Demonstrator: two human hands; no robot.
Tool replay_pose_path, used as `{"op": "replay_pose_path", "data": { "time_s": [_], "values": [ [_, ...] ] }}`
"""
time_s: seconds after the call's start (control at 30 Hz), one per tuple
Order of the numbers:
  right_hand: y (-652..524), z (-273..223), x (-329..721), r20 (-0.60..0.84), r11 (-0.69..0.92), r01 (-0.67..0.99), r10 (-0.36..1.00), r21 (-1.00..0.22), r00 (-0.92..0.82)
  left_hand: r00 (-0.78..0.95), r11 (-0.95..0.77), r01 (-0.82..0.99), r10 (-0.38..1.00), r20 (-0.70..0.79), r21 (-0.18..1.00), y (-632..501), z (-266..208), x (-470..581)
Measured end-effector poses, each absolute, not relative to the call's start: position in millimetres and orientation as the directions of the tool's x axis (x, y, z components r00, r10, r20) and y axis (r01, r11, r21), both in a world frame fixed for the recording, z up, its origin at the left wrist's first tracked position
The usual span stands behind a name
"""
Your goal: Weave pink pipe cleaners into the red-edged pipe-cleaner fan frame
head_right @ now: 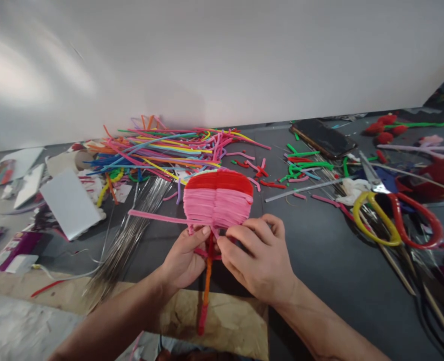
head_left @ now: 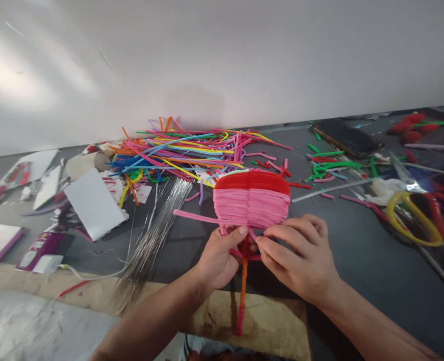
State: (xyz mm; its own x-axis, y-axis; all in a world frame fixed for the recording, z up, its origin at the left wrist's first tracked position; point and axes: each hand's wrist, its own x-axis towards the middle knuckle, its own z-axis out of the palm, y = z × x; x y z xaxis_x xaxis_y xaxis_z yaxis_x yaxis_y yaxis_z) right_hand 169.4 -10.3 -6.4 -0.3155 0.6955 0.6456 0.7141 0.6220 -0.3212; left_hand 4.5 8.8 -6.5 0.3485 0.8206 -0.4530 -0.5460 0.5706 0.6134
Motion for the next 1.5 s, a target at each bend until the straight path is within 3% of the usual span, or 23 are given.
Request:
{"op": "replay_pose_path", "data": {
  "time_s": [0.07, 0.13, 0.2, 0.27, 0.37, 0.6, 0.83, 1.1, 1.27, 1.4, 1.5],
  "values": [
    [-11, -7, 169, 0.651, 0.615, 0.644, 0.723, -0.454, -0.232, 0.316, 0.558, -0.525, 0.829, -0.461, 0.643, 10, -6, 5],
    [-10, -6, 169, 0.557, 0.485, 0.527, 0.83, -0.698, -0.027, 0.274, 0.534, -0.512, 0.844, -0.461, 0.673, 10, -6, 5],
    [-8, -5, 169, 0.272, 0.226, 0.326, 0.957, -0.918, 0.101, 0.242, 0.513, -0.519, 0.856, -0.458, 0.684, 11, -6, 5],
    [-6, -4, 167, -0.03, -0.032, 0.131, 0.999, -0.991, 0.012, 0.234, 0.507, -0.528, 0.858, -0.457, 0.682, 10, -7, 6],
    [-4, -3, 162, -0.217, -0.223, -0.016, 0.962, -0.975, -0.168, 0.249, 0.512, -0.526, 0.856, -0.452, 0.679, 10, -8, 6],
    [-5, -7, 159, -0.237, -0.252, -0.155, 0.965, -0.955, -0.112, 0.305, 0.557, -0.468, 0.83, -0.467, 0.686, 11, -9, 7],
    [-6, -5, 161, -0.264, -0.276, -0.095, 0.957, -0.956, -0.123, 0.297, 0.602, -0.464, 0.797, -0.526, 0.65, 11, -6, 7],
    [-7, -4, 162, -0.264, -0.279, -0.078, 0.952, -0.957, -0.156, 0.255, 0.581, -0.437, 0.812, -0.525, 0.687, 11, -8, 6],
    [-6, -10, 167, -0.262, -0.281, -0.134, 0.954, -0.95, -0.143, 0.379, 0.566, -0.417, 0.819, -0.43, 0.711, 12, -7, 2],
    [-6, -14, 171, -0.276, -0.308, -0.212, 0.946, -0.927, -0.169, 0.483, 0.673, -0.359, 0.727, -0.489, 0.646, 18, -7, -9],
    [-6, -12, 172, -0.27, -0.304, -0.142, 0.938, -0.942, -0.219, 0.518, 0.709, -0.322, 0.686, -0.51, 0.627, 21, -8, -15]
  ]
}}
